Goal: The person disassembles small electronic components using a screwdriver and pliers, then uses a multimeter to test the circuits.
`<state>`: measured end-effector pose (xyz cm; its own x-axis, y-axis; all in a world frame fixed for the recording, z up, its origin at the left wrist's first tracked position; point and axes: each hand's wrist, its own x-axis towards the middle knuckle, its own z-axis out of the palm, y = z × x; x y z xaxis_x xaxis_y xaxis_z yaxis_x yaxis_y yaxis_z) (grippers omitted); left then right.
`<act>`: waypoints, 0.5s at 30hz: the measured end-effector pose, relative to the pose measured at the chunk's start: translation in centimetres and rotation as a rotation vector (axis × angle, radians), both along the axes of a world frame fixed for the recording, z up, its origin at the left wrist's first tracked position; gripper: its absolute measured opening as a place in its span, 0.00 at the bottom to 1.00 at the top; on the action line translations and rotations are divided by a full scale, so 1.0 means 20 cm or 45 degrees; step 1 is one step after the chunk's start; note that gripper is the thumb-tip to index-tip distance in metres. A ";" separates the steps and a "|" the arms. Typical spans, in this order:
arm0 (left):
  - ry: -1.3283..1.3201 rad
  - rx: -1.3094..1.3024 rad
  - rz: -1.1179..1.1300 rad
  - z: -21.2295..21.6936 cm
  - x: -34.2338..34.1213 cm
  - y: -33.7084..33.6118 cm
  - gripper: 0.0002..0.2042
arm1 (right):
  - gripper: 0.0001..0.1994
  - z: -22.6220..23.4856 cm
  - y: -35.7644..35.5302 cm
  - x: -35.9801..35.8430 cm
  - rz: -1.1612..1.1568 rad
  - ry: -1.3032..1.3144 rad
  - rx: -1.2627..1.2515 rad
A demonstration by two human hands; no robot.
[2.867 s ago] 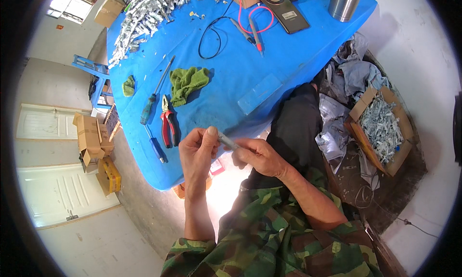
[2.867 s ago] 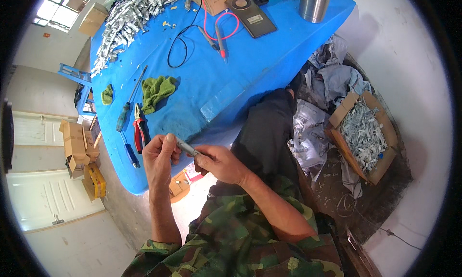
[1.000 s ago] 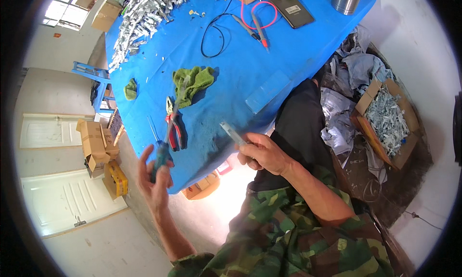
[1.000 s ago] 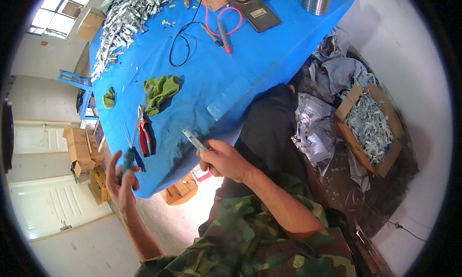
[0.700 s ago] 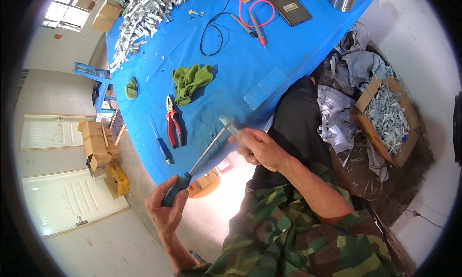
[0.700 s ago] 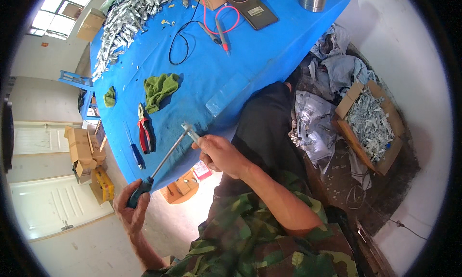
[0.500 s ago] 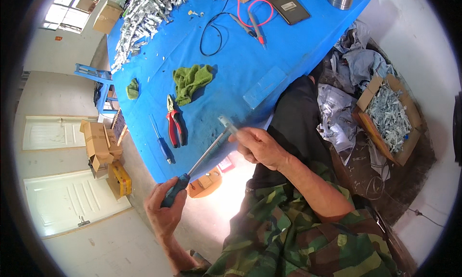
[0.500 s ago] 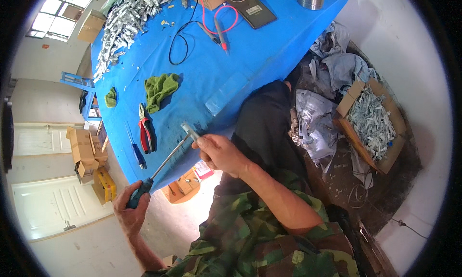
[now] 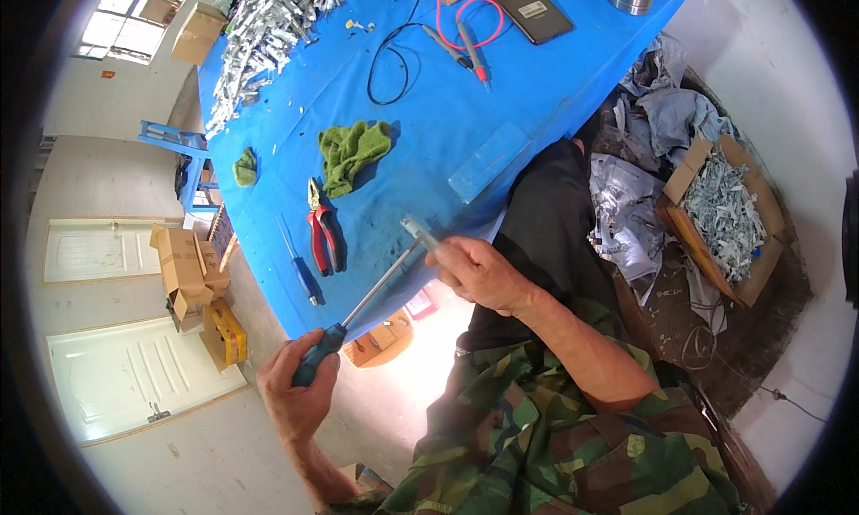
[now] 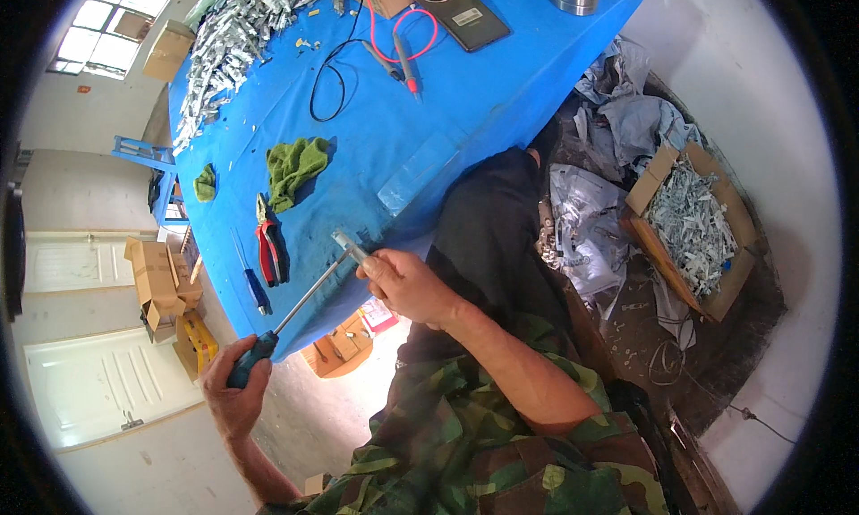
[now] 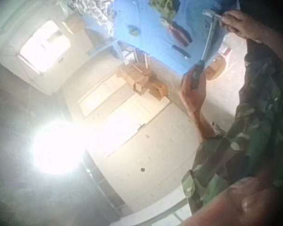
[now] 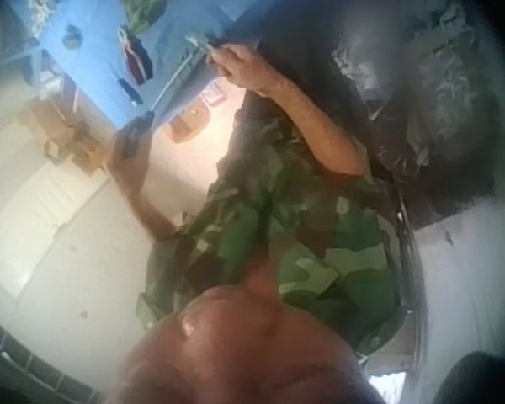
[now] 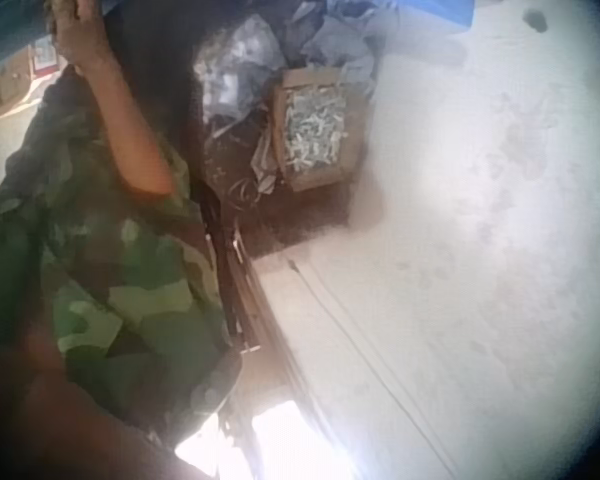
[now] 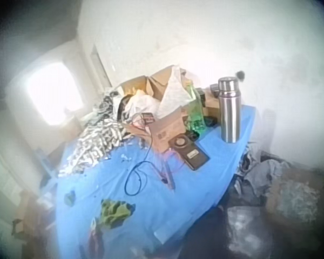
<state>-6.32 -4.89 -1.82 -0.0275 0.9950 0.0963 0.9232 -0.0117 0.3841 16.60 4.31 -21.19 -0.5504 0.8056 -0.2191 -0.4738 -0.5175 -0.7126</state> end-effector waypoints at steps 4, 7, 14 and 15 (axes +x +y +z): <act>-0.057 -0.009 -0.004 0.00 -0.01 0.00 0.15 | 0.19 -0.01 0.00 -0.01 -0.024 -0.027 0.038; -0.093 -0.034 0.023 0.00 -0.02 0.01 0.15 | 0.19 -0.01 0.00 -0.01 -0.030 -0.042 0.048; -0.124 -0.068 0.009 -0.02 -0.03 0.03 0.15 | 0.17 -0.01 0.00 -0.01 -0.054 -0.093 0.094; -0.135 -0.091 0.020 -0.02 -0.04 0.03 0.15 | 0.17 0.00 0.00 -0.01 -0.035 -0.129 0.085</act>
